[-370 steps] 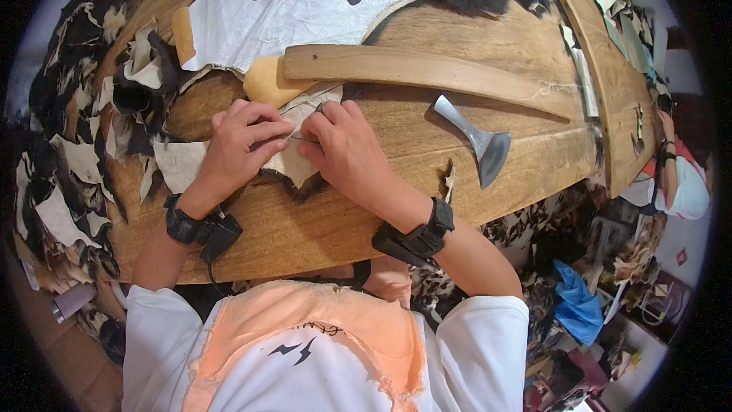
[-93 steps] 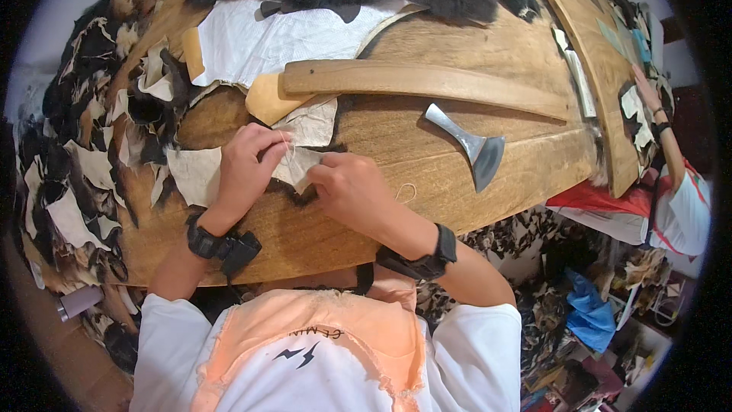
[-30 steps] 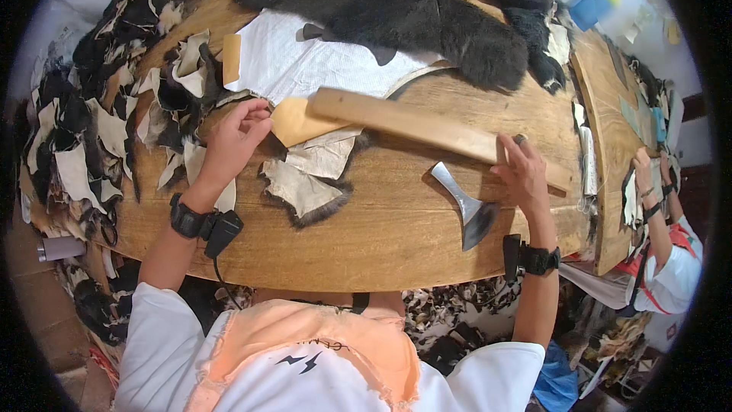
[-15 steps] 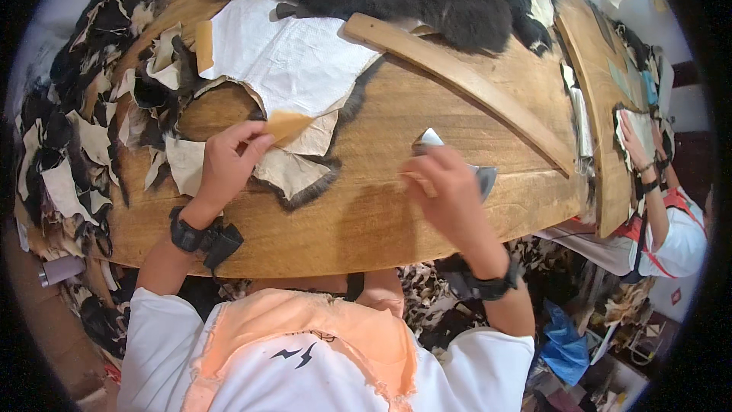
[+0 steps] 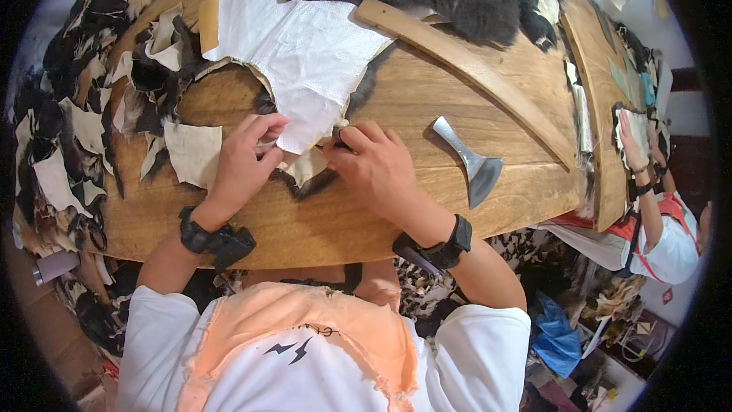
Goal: The recorder is cutting, measuring, and arranging fur hides and lining materials on a workshop table.
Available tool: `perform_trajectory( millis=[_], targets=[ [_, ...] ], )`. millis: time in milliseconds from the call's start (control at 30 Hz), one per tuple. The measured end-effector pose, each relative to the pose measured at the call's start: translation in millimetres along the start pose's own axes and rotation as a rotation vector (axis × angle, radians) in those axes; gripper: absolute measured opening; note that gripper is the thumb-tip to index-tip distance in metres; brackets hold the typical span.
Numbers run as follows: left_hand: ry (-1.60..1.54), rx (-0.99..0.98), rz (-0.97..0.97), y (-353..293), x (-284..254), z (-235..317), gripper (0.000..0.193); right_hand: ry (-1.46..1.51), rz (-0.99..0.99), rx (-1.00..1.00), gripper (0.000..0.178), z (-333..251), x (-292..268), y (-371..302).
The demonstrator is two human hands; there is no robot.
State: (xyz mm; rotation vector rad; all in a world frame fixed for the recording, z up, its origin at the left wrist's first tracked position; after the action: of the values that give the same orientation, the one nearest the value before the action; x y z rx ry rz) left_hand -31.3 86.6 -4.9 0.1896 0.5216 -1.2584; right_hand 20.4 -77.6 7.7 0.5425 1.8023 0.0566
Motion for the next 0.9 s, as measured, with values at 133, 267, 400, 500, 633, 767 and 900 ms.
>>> perform_trajectory(
  millis=[133, 267, 400, 500, 633, 767, 900],
  targets=[
    [0.079, 0.037, -0.015, -5, 1, 0, 0.037, -0.019, 0.001, -0.035, 0.022, 2, 0, -2],
    [0.260, 0.224, -0.026, -7, 6, 4, 0.037, 0.122, 0.069, -0.022, 0.021, 13, -16, -19],
    [0.501, 0.346, 0.032, -17, 9, 16, 0.036, -0.089, 0.170, 0.352, 0.025, 41, -51, -59],
    [0.638, 0.459, 0.077, -27, 9, 28, 0.035, -0.192, 0.136, 0.476, 0.029, 65, -64, -91],
    [0.670, 0.412, 0.056, -34, 10, 27, 0.036, 0.023, 0.029, 0.521, 0.034, 86, -66, -101],
    [0.649, 0.367, 0.029, -33, 8, 23, 0.039, 0.153, -0.018, 0.613, 0.032, 91, -66, -99],
    [0.581, 0.327, -0.010, -33, 4, 23, 0.040, -0.054, 0.065, 0.495, 0.024, 69, -76, -77]
  ],
)
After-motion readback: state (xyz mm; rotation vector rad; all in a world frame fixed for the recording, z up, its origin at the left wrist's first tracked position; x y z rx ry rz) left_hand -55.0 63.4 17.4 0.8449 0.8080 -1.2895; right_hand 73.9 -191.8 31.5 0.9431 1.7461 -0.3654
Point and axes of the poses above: each hand's wrist, its own y-axis towards the middle knuckle, its own x-axis out of the palm, z = x × y, the point moved 5 cm from there along y, towards the middle knuckle, and after that the axes turned 12 degrees about -x, right-handed, at the moved point
